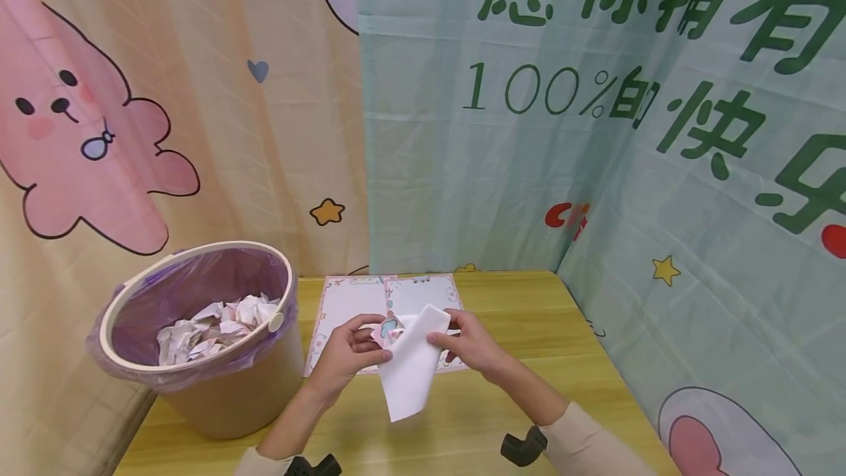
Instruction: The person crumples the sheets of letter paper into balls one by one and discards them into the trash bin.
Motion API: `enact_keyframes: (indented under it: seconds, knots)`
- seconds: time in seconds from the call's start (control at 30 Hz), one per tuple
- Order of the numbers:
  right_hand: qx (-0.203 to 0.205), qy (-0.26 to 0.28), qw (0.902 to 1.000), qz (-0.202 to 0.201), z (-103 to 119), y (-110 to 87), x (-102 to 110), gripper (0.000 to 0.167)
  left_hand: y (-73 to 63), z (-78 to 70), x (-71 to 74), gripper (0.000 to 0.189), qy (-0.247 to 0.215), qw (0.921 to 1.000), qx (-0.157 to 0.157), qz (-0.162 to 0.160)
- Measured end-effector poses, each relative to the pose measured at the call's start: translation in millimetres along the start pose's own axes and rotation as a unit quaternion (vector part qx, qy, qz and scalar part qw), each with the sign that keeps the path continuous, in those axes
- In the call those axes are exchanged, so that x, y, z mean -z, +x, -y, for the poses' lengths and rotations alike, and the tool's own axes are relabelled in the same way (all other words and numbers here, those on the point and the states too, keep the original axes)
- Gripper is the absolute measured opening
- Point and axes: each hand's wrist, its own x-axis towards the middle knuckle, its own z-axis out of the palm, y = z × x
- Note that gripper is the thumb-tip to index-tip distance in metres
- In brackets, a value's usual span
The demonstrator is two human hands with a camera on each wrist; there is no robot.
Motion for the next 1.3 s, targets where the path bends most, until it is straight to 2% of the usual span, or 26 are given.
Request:
enact_keyframes:
  seconds: [0.13,0.27,0.4,0.53,0.6,0.67,0.7,0.73,0.77,0.8,0.9,0.97,1.0,1.07,1.13,1.23,1.3]
  knots:
    - [0.008,-0.048,0.9983,0.033,4,-0.3,2,0.031,1.7,-6.2,3.7,0.062,0.041,0.9973,0.017,0.059]
    - [0.016,-0.073,0.9958,0.053,7,0.3,1,0.030,4.5,-8.3,1.2,0.045,0.089,0.9925,0.018,0.082]
    - [0.021,-0.080,0.9950,0.056,9,3.4,-2,0.027,4.8,-8.4,-1.9,0.035,0.113,0.9909,-0.001,0.073]
    - [0.027,-0.078,0.9954,0.049,10,7.2,-4,0.026,3.7,-8.6,-2.3,0.030,0.113,0.9921,0.002,0.054]
    - [0.049,-0.076,0.9953,0.035,9,8.7,-5,0.027,4.5,-8.9,-1.8,0.028,0.095,0.9948,0.011,0.035]
    - [0.104,-0.107,0.9887,0.014,7,10.3,-5,0.028,6.6,-9.2,-0.1,0.027,0.057,0.9981,0.022,0.011]
    - [0.147,-0.138,0.9795,0.001,5,10.7,-3,0.029,7.9,-9.3,0.7,0.026,0.034,0.9991,0.027,-0.001]
    - [0.193,-0.178,0.9649,-0.012,4,11.1,-2,0.031,9.2,-9.4,1.7,0.026,0.009,0.9994,0.031,-0.010]
    - [0.242,-0.226,0.9432,-0.027,2,11.3,0,0.036,10.3,-9.6,2.8,0.025,-0.013,0.9992,0.036,-0.015]
    - [0.291,-0.280,0.9140,-0.040,0,11.7,2,0.043,11.2,-9.7,3.8,0.025,-0.032,0.9985,0.041,-0.016]
    - [0.416,-0.408,0.8106,-0.056,-4,14.3,6,0.061,13.1,-9.6,6.0,0.025,-0.068,0.9962,0.054,-0.003]
    - [0.472,-0.454,0.7545,-0.042,-5,17.6,7,0.067,13.7,-9.5,6.7,0.027,-0.082,0.9948,0.060,0.009]
    - [0.493,-0.465,0.7342,-0.034,-6,19.5,8,0.068,14.0,-9.3,6.8,0.028,-0.087,0.9941,0.062,0.012]
    - [0.526,-0.477,0.7036,-0.023,-5,23.3,8,0.065,15.3,-9.1,6.1,0.030,-0.097,0.9929,0.068,0.016]
    - [0.551,-0.479,0.6829,-0.017,-5,27.2,9,0.059,15.8,-8.7,5.0,0.033,-0.102,0.9919,0.075,0.014]
    - [0.573,-0.477,0.6667,-0.004,-3,32.4,10,0.049,15.7,-7.4,3.5,0.038,-0.105,0.9906,0.088,0.006]
    - [0.577,-0.477,0.6629,0.008,-3,35.4,11,0.047,15.6,-5.2,2.8,0.038,-0.100,0.9905,0.094,-0.003]
